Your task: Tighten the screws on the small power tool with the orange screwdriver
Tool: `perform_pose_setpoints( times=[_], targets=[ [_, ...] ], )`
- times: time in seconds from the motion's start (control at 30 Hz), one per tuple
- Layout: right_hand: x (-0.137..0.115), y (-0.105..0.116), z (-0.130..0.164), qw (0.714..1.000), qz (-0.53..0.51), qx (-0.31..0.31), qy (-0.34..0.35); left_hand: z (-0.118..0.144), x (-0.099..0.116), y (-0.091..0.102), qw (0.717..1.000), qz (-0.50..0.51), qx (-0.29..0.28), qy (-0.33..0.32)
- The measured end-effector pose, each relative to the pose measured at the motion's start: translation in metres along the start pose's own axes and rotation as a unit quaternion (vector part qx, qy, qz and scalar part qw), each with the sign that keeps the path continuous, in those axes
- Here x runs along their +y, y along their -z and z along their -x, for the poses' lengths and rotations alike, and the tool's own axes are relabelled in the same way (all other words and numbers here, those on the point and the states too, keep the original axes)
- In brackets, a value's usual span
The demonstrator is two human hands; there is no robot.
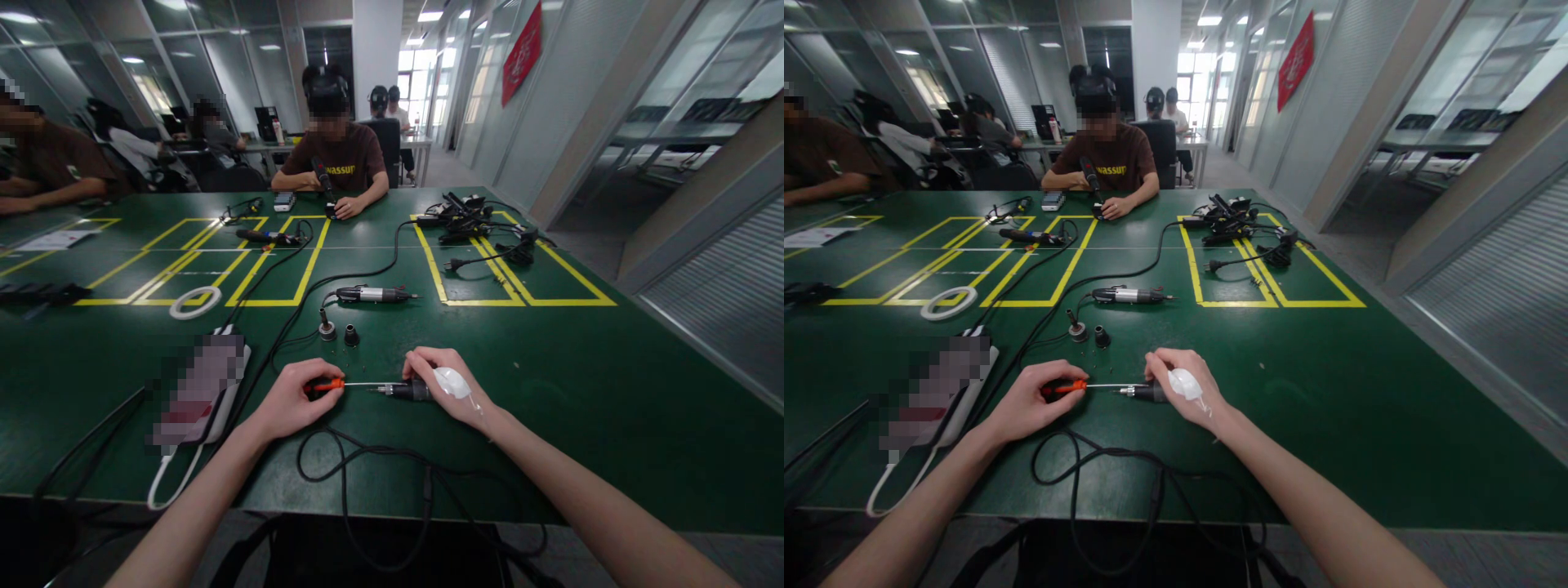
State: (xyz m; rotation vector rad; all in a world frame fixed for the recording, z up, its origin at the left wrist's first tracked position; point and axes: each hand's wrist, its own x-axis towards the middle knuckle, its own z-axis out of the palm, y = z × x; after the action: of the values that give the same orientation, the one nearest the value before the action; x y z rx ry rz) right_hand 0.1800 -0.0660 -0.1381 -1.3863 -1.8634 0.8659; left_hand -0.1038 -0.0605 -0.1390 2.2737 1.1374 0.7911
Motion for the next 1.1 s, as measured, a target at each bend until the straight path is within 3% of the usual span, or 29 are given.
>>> perform_pose_setpoints(
  times=[0.2, 1.1],
  targets=[
    [0.001, 0.0009, 0.0001, 1.0, -0.003, -0.005, -0.001, 0.0008, -0.0013, -0.0029, 0.999, 0.021, 0.013, 0.021],
    [0.0013, 0.0003, -0.0003, 1.0, -0.009, -0.009, 0.003, 0.0005, -0.0026, -0.0026, 1.0, 0.001, 0.012, 0.004]
  ],
)
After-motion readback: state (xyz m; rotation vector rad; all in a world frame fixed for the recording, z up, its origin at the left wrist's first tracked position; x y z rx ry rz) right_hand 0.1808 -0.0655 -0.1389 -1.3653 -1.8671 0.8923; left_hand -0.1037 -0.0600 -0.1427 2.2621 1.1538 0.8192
